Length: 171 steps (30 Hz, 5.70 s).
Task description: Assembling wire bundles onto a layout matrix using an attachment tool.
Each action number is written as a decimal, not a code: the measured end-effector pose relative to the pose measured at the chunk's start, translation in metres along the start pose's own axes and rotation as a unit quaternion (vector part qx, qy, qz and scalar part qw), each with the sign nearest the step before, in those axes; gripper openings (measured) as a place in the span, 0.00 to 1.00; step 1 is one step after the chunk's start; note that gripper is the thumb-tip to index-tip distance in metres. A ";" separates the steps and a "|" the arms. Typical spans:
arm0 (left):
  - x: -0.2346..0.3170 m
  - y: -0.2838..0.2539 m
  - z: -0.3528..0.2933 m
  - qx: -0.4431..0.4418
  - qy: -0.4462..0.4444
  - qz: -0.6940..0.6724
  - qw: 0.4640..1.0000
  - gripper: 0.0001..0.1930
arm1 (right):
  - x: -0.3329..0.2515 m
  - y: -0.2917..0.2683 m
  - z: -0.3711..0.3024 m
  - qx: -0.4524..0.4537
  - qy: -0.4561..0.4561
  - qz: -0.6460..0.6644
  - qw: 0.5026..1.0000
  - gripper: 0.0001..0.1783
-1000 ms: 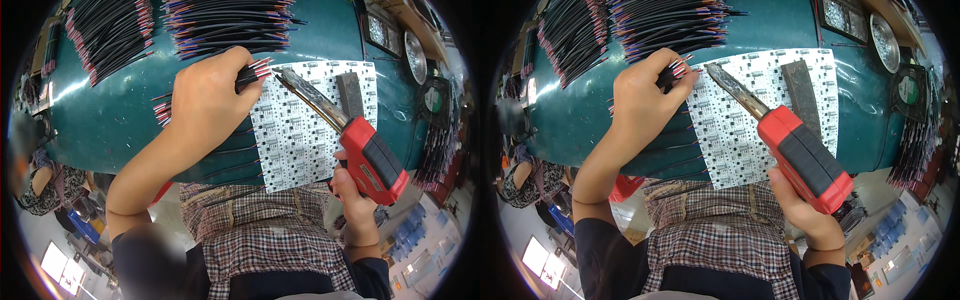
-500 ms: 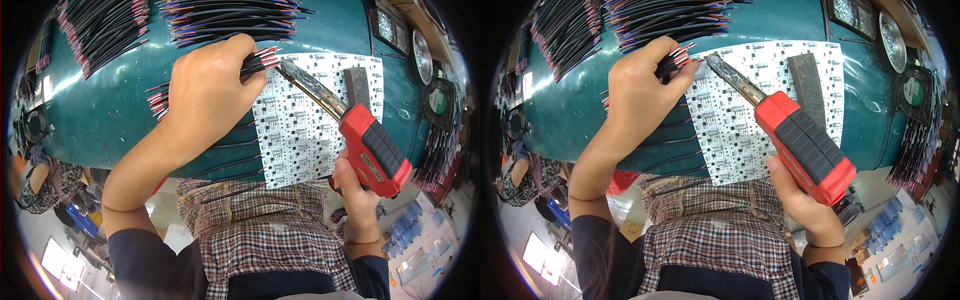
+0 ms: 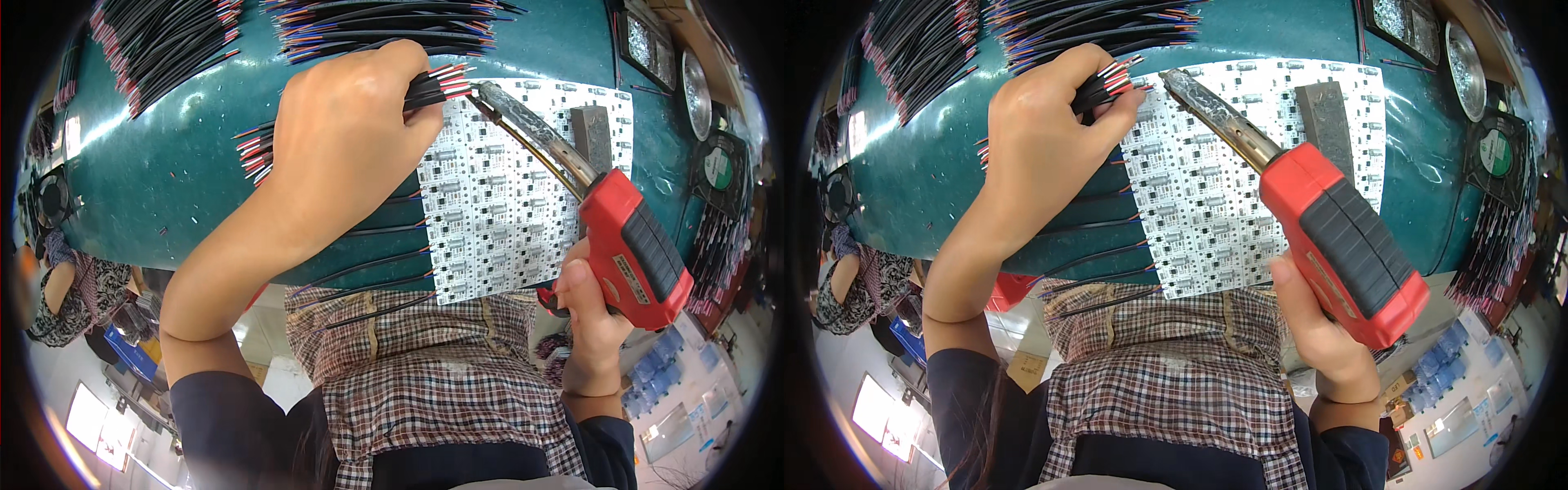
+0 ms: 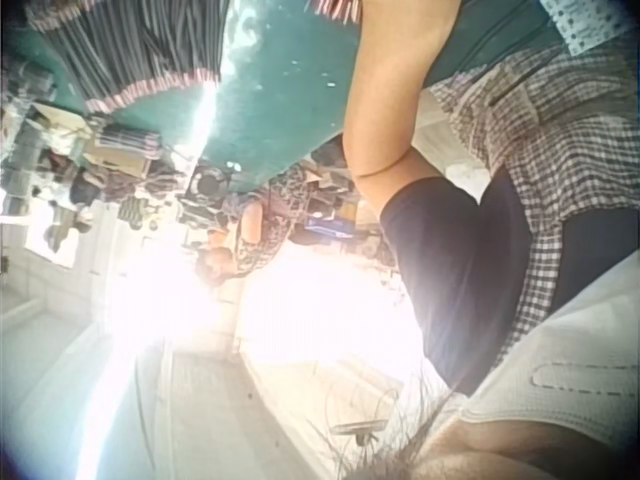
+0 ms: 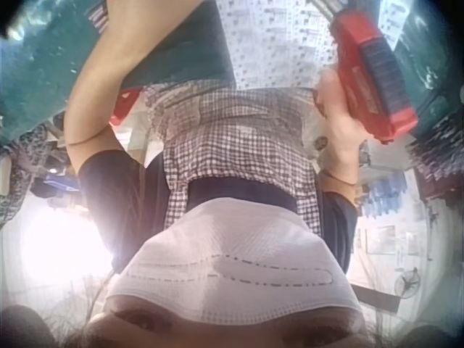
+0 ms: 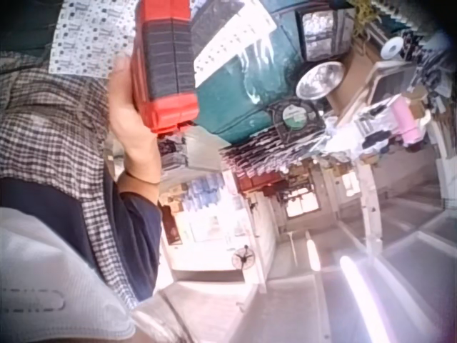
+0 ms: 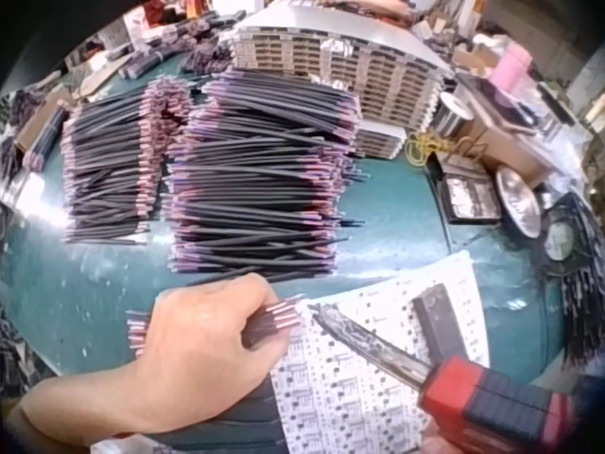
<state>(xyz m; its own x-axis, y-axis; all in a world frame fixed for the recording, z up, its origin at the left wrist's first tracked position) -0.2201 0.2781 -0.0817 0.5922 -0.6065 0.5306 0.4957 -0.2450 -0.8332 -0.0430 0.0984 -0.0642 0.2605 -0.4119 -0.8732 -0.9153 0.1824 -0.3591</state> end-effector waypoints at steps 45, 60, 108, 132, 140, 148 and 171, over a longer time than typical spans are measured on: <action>-0.014 0.007 0.010 -0.094 -0.062 -0.079 0.990 0.09 | 0.013 0.003 -0.013 -0.018 0.028 0.007 0.999 0.16; 0.003 0.002 0.009 -0.057 0.019 0.024 0.998 0.10 | 0.004 -0.001 -0.012 0.000 -0.010 0.023 1.000 0.12; 0.004 0.009 -0.012 -0.054 -0.032 -0.056 0.996 0.11 | 0.023 0.000 -0.017 -0.030 0.019 -0.005 0.999 0.12; 0.001 0.012 -0.004 -0.081 -0.052 -0.051 0.994 0.08 | 0.018 0.000 -0.021 -0.034 -0.002 -0.032 0.999 0.09; 0.003 0.010 -0.006 -0.076 -0.054 -0.035 0.995 0.08 | 0.026 -0.005 -0.026 -0.043 0.049 -0.017 0.998 0.13; 0.000 0.012 -0.004 -0.094 -0.061 -0.040 0.993 0.09 | 0.013 -0.002 -0.027 -0.005 0.012 -0.059 0.998 0.09; 0.003 0.016 -0.004 -0.105 -0.041 -0.055 0.992 0.10 | 0.013 -0.004 -0.027 -0.005 -0.021 -0.040 0.999 0.09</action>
<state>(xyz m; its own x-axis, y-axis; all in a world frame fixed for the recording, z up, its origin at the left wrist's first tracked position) -0.2132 0.2696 -0.0942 0.5955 -0.5063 0.6237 0.4224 -0.4631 -0.7792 -0.0441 0.0687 -0.0651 0.3462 -0.3875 -0.8544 -0.8934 0.1418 -0.4263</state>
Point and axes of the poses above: each hand's wrist, its own z-axis towards the middle knuckle, its own y-axis out of the palm, x = y × z, the point moved 9 cm from there along z, towards the middle knuckle, and after that the axes turned 7 degrees about -x, right-handed, at the moved point
